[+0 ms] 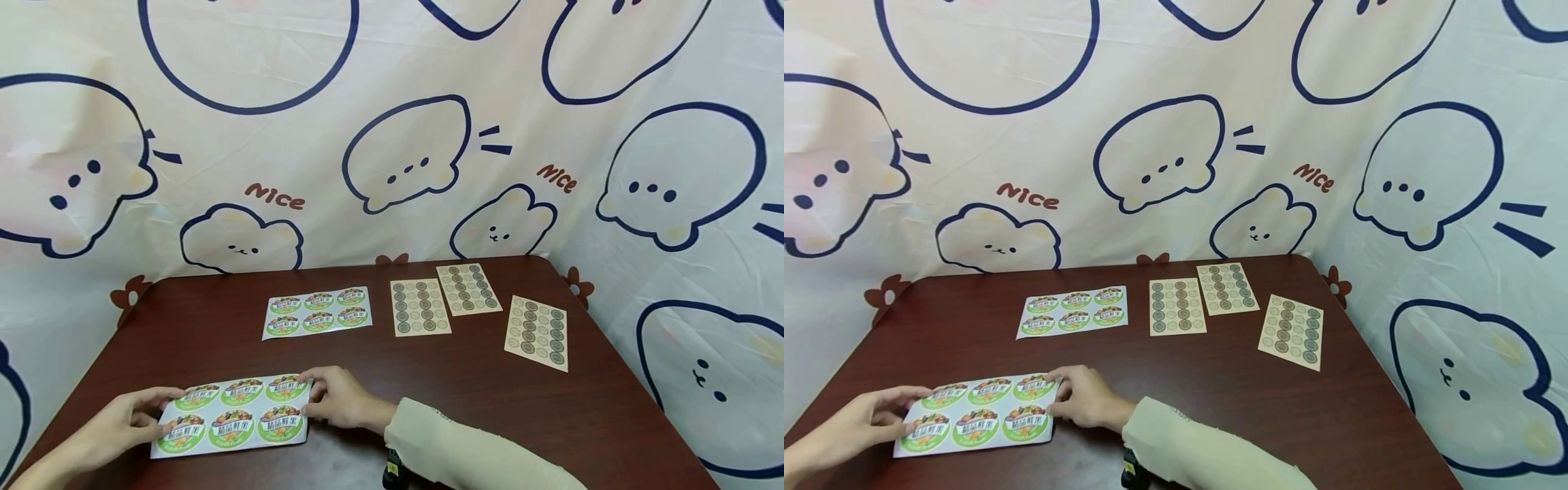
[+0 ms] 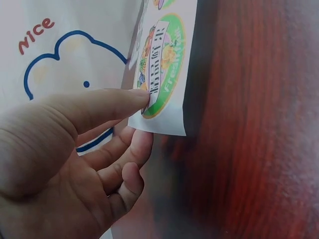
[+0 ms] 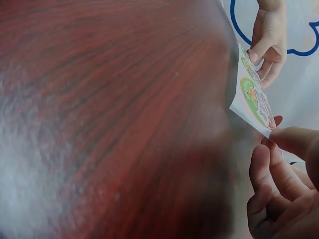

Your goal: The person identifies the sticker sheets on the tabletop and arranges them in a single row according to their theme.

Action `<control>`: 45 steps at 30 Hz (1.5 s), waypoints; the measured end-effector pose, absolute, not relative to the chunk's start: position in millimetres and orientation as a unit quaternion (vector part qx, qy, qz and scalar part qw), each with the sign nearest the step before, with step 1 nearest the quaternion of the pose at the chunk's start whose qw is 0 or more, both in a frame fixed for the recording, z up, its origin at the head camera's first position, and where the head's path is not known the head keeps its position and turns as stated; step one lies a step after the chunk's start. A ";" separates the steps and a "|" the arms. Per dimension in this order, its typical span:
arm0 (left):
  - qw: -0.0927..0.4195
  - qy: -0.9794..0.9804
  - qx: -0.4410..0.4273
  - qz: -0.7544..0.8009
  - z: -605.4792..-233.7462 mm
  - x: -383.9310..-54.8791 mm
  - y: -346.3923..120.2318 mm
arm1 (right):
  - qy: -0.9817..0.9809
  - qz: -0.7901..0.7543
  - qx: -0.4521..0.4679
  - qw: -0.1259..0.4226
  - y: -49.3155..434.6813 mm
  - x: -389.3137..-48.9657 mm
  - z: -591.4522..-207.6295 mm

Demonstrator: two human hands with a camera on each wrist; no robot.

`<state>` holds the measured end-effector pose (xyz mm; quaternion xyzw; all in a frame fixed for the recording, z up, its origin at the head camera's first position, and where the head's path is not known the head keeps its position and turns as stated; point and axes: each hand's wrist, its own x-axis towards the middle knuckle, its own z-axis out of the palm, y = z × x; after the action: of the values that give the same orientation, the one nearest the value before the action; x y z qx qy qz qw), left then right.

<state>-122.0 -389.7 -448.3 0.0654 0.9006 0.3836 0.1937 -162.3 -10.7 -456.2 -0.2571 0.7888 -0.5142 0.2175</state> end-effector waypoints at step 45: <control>0.187 0.940 -0.009 0.284 -455.5 -115.8 -401.0 | 0.870 -0.319 -0.343 0.153 -41.0 -156.0 -473.0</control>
<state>-115.8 -401.0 -455.5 -0.0087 0.9404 0.2837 0.1874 -156.0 -41.0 -473.0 -0.3430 0.8704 -0.3185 0.1526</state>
